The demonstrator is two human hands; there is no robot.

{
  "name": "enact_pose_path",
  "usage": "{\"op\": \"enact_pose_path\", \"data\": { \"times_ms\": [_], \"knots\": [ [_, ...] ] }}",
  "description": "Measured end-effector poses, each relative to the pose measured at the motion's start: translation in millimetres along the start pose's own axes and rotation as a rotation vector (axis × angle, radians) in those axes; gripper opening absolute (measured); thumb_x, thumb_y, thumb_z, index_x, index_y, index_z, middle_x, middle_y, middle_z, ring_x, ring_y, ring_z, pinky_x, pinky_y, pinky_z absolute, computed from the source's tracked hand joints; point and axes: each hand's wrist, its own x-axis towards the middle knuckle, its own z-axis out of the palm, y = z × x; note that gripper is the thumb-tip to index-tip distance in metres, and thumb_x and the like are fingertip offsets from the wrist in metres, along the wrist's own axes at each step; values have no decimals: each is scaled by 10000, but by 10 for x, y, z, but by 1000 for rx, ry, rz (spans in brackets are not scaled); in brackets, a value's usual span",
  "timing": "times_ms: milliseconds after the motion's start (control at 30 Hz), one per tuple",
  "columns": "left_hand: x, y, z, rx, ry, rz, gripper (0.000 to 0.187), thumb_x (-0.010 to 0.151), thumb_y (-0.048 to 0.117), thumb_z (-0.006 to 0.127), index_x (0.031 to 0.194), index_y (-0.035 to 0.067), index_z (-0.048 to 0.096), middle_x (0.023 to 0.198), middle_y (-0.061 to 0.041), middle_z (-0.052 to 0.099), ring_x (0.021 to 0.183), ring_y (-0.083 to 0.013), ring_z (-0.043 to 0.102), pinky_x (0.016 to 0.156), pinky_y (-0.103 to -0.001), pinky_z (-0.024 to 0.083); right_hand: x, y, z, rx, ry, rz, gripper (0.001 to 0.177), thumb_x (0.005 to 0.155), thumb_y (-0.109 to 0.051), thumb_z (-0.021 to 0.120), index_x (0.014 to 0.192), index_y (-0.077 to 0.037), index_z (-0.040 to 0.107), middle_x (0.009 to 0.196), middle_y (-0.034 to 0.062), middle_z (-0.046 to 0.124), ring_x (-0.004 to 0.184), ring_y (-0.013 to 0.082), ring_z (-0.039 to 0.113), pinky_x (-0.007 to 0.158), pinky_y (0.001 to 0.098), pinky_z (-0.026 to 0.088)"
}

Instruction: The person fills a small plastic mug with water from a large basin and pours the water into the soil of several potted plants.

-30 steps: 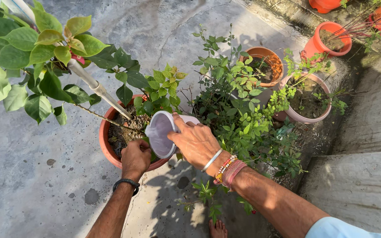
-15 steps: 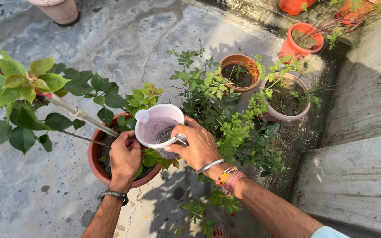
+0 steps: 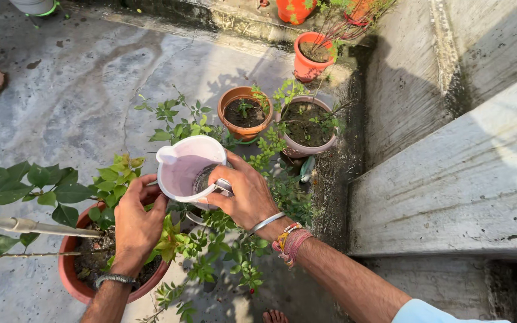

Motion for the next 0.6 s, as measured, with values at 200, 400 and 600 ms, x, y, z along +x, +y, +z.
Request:
{"op": "enact_pose_path", "data": {
  "times_ms": [200, 400, 600],
  "knots": [
    [109, -46, 334, 29, -46, -7, 309, 923, 83, 640, 1222, 8, 656, 1133, -77, 782, 1063, -166, 734, 880, -340, 566, -195, 314, -408, -90, 29, 129, 292, 751, -191, 848, 953, -82, 668, 1329, 140, 628, 1157, 381, 649, 924, 461, 537],
    [176, -109, 734, 3, -144, -22, 268, 918, 101, 663, 1170, 16, 693, 1091, -69, 799, 1012, -152, 755, 890, -321, 577, -403, 738, -714, -83, 102, 207, 270, 732, -155, 833, 913, -64, 654, 1366, 117, 615, 1157, 352, 666, 931, 440, 550],
    [147, 152, 1184, 115, -212, 41, 238, 919, 119, 651, 1135, 38, 708, 1062, -82, 802, 989, -192, 770, 875, -350, 584, -642, 1076, -1100, -247, 71, 258, 284, 719, -151, 844, 920, -66, 663, 1370, 99, 594, 1164, 354, 613, 945, 459, 518]
  ]
}}
